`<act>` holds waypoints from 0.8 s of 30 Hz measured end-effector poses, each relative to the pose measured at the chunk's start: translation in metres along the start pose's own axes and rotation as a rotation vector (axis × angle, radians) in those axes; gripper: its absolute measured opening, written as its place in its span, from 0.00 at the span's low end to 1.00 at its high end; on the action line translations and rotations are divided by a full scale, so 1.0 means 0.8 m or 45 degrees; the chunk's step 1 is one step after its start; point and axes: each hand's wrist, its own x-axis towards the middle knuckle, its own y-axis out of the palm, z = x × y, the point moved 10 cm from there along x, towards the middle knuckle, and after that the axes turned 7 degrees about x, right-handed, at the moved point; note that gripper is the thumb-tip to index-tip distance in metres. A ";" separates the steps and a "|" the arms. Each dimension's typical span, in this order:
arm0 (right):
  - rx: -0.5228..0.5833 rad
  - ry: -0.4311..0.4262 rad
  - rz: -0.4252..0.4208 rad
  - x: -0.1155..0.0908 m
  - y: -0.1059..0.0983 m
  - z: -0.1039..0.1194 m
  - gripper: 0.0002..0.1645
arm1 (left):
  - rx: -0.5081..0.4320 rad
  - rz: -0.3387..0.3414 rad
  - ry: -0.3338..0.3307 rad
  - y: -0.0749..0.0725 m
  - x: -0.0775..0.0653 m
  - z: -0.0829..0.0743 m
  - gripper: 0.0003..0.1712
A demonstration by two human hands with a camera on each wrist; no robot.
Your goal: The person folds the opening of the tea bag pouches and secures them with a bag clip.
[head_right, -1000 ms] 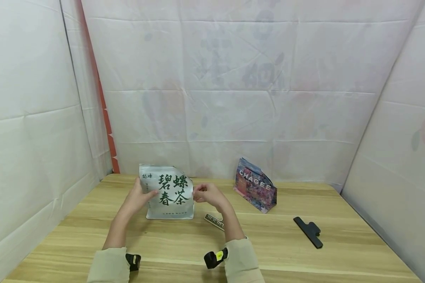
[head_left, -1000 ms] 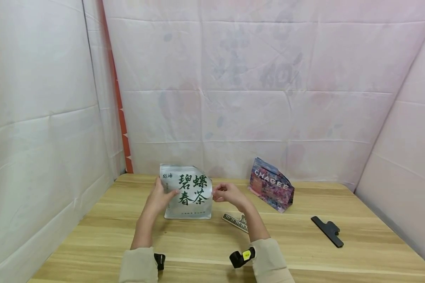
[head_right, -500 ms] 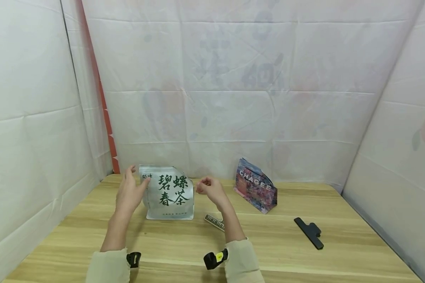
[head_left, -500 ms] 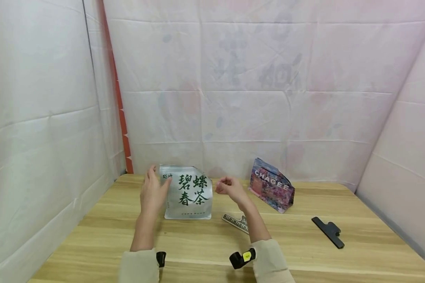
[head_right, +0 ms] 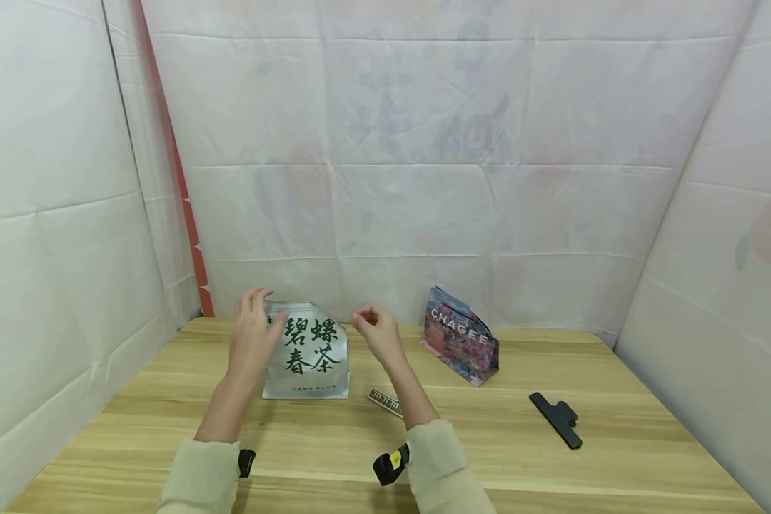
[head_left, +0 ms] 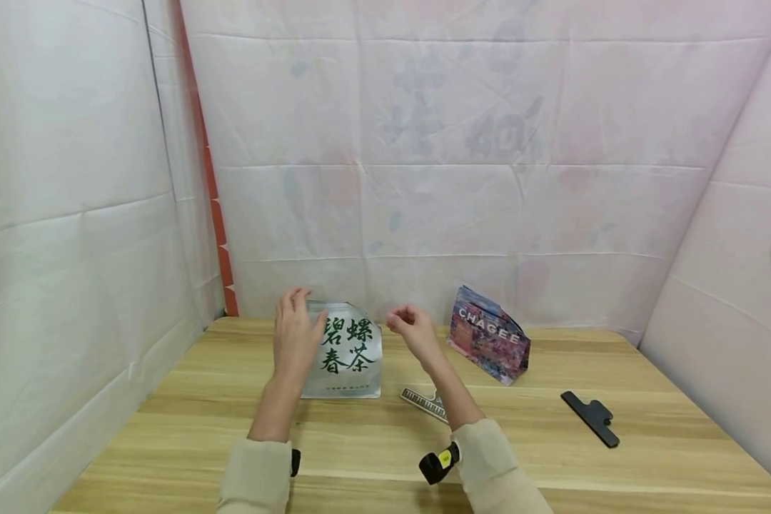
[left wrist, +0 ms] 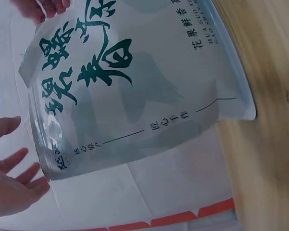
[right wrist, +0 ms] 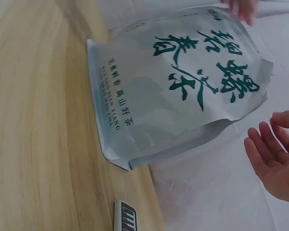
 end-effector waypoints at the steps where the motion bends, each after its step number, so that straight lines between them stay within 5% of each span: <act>1: -0.025 -0.012 -0.001 0.001 0.002 0.002 0.06 | 0.025 0.004 0.052 0.002 0.003 -0.007 0.26; 5: -0.074 -0.046 -0.008 0.006 0.010 0.008 0.05 | 0.140 0.041 0.234 0.012 0.013 -0.030 0.22; 9: -0.116 -0.074 0.016 0.009 0.020 0.014 0.06 | 0.217 0.098 0.318 0.025 0.023 -0.043 0.18; 19: -0.225 -0.102 0.191 0.003 0.044 0.020 0.12 | 0.420 0.391 0.269 0.071 0.029 -0.037 0.28; 24: -0.239 -0.091 0.244 0.000 0.049 0.015 0.14 | 0.479 0.444 0.259 0.076 0.026 -0.035 0.33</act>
